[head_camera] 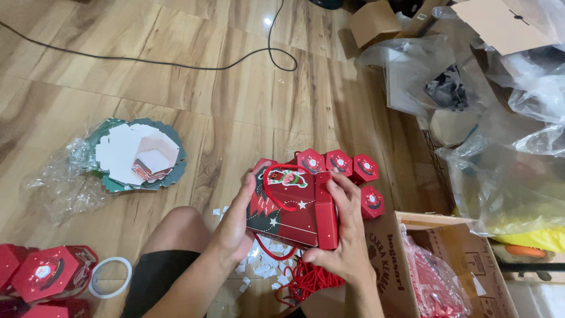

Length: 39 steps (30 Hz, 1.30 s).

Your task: The person assembles Christmas-themed gift boxes by folding the cardboard panels and threading red strings through precut holes to create handles by hand.

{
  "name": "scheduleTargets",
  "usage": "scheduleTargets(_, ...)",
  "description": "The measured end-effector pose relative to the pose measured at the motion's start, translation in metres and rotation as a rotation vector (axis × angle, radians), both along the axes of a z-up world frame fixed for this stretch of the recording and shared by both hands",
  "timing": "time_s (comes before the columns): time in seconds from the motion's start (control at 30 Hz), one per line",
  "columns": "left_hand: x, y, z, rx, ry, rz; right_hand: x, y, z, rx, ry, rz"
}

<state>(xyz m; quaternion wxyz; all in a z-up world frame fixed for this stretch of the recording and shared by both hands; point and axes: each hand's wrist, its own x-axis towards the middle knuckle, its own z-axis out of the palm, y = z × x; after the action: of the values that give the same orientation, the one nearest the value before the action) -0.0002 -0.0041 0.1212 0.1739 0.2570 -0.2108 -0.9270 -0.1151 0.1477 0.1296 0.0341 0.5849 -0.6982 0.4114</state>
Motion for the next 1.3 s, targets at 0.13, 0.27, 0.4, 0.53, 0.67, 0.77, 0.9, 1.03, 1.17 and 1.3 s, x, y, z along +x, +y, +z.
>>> scheduleTargets(0.13, -0.001, -0.004, 0.002, 0.052, -0.060, -0.014, 0.004, -0.002, 0.012, 0.076, 0.005, 0.074)
scheduleTargets(0.27, -0.001, -0.004, 0.000, 0.086, -0.089, -0.094, 0.000, -0.001, 0.007, 0.102, 0.028, 0.079)
scheduleTargets(0.4, -0.001, -0.004, -0.041, -0.205, 0.181, -0.212, 0.000, -0.001, 0.011, 0.107, -0.088, -0.023)
scheduleTargets(0.53, 0.005, 0.000, -0.045, -0.771, 0.289, -0.155, 0.008, -0.006, 0.019, 0.067, -0.465, -0.045)
scheduleTargets(0.67, -0.001, 0.014, -0.038, -0.966, 0.208, 0.107, 0.010, -0.009, 0.012, 0.003, -0.517, -0.060)
scheduleTargets(0.77, 0.000, 0.021, -0.028, -0.861, 0.227, 0.181, 0.014, -0.008, 0.004, -0.052, -0.546, -0.129)
scheduleTargets(0.9, -0.004, 0.025, -0.024, -0.696, 0.123, 0.252, 0.014, -0.008, -0.006, -0.146, -0.576, -0.105)
scheduleTargets(1.03, -0.009, 0.009, -0.009, -0.162, 0.043, 0.139, -0.003, 0.003, -0.017, -0.052, -0.391, 0.071)
scheduleTargets(1.17, -0.008, 0.011, 0.006, -0.081, 0.010, 0.081, -0.005, 0.000, -0.019, -0.086, -0.294, -0.010)
scheduleTargets(1.3, -0.009, 0.017, 0.010, 0.029, -0.017, 0.086, -0.008, 0.003, -0.030, -0.117, -0.297, -0.097)
